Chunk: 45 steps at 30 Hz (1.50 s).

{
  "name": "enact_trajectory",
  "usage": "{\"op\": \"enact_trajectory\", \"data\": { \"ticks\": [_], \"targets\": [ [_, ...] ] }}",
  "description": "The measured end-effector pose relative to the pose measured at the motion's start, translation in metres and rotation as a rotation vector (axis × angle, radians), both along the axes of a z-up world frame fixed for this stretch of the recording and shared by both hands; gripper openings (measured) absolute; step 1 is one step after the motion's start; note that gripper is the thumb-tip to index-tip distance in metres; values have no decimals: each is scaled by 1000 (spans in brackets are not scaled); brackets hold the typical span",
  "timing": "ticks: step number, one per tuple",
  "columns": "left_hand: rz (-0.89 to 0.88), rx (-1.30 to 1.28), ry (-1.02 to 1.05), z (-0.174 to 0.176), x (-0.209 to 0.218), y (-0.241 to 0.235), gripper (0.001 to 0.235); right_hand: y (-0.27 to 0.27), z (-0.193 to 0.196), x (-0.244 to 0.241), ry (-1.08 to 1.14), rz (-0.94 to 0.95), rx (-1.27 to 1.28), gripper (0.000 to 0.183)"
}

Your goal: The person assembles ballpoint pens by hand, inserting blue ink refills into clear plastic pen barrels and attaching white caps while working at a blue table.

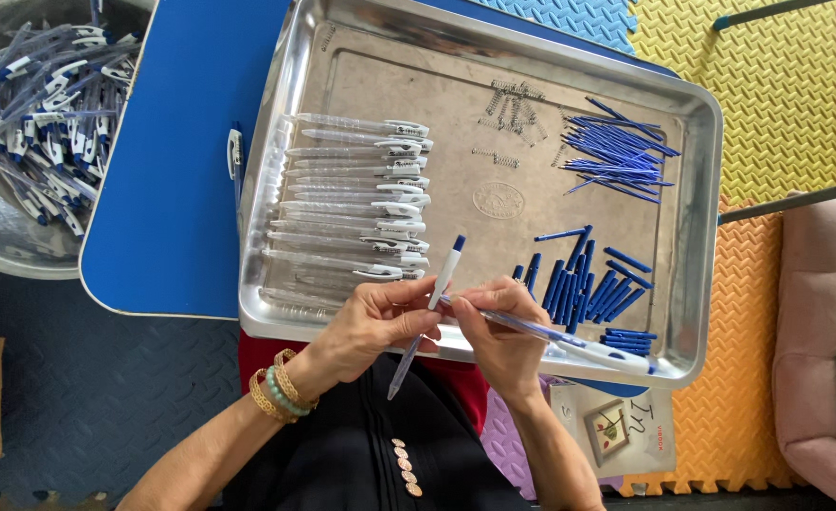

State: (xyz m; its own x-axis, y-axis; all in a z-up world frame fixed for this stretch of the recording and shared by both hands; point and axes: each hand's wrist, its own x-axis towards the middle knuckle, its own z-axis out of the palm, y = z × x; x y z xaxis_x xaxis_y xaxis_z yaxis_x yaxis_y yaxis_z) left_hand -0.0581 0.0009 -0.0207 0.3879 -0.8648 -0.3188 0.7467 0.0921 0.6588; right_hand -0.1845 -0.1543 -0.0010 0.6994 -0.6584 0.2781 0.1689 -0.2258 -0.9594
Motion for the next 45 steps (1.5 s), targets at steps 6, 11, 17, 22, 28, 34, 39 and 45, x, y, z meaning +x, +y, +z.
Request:
{"op": "enact_trajectory", "data": {
  "ticks": [6,11,17,22,28,34,39,45],
  "targets": [
    [11,70,-72,5,5,-3,59,15,-10,0,-97,-10,-683,12],
    [-51,77,-99,11,12,7,58,-14,17,13,-104,-1,-410,8],
    [-144,4,-103,13,12,0,56,-32,16,23,163,147,93,28],
    [-186,-28,-118,6,4,3,57,-38,11,26,52,135,307,24],
    [-252,5,-161,1,5,11,56,-90,26,18,25,-27,380,26],
    [-307,14,-181,-22,11,13,57,-134,22,-40,164,-243,243,12],
    [-339,24,-197,-17,15,13,57,-143,-8,-97,826,-359,-268,25],
    [-344,30,-187,-17,16,10,57,-122,-17,-83,586,-211,-47,33]
  ]
}}
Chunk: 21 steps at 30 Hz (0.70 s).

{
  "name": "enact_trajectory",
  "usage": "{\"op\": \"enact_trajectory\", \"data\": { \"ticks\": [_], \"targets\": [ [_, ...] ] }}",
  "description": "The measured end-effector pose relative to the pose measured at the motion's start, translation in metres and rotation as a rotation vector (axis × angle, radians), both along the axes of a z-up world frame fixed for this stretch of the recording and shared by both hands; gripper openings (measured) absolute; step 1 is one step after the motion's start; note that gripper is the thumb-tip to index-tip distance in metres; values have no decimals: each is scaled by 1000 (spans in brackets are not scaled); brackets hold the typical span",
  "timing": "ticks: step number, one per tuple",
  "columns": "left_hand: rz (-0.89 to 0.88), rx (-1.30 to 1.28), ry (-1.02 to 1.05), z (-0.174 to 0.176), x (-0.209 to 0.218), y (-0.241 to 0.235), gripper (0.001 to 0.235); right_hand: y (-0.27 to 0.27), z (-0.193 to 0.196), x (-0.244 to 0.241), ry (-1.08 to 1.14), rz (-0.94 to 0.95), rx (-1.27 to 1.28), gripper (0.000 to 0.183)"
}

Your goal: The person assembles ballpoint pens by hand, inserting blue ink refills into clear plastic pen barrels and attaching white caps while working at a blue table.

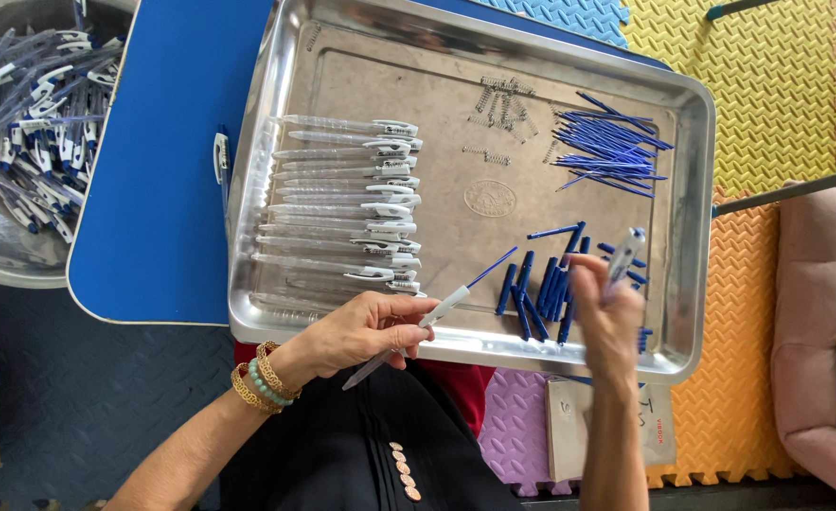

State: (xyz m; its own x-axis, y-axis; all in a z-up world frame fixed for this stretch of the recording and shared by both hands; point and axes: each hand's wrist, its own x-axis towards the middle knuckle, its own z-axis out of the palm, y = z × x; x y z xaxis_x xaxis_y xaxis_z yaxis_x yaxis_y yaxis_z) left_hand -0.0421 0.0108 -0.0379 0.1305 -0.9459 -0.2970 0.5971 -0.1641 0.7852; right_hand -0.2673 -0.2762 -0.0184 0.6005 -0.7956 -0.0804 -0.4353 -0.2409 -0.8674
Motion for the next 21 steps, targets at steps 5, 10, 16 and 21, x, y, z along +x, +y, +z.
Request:
{"op": "enact_trajectory", "data": {
  "ticks": [5,10,16,21],
  "targets": [
    [-9,3,24,4,-2,-5,60,36,9,68,-282,218,531,39],
    [-5,26,47,10,5,-3,58,-15,32,94,-488,116,616,27],
    [8,57,36,25,22,-14,57,-155,-11,74,-435,-199,259,17],
    [-77,11,-786,42,85,-62,37,-183,-31,67,-292,-222,176,26]
  ]
}}
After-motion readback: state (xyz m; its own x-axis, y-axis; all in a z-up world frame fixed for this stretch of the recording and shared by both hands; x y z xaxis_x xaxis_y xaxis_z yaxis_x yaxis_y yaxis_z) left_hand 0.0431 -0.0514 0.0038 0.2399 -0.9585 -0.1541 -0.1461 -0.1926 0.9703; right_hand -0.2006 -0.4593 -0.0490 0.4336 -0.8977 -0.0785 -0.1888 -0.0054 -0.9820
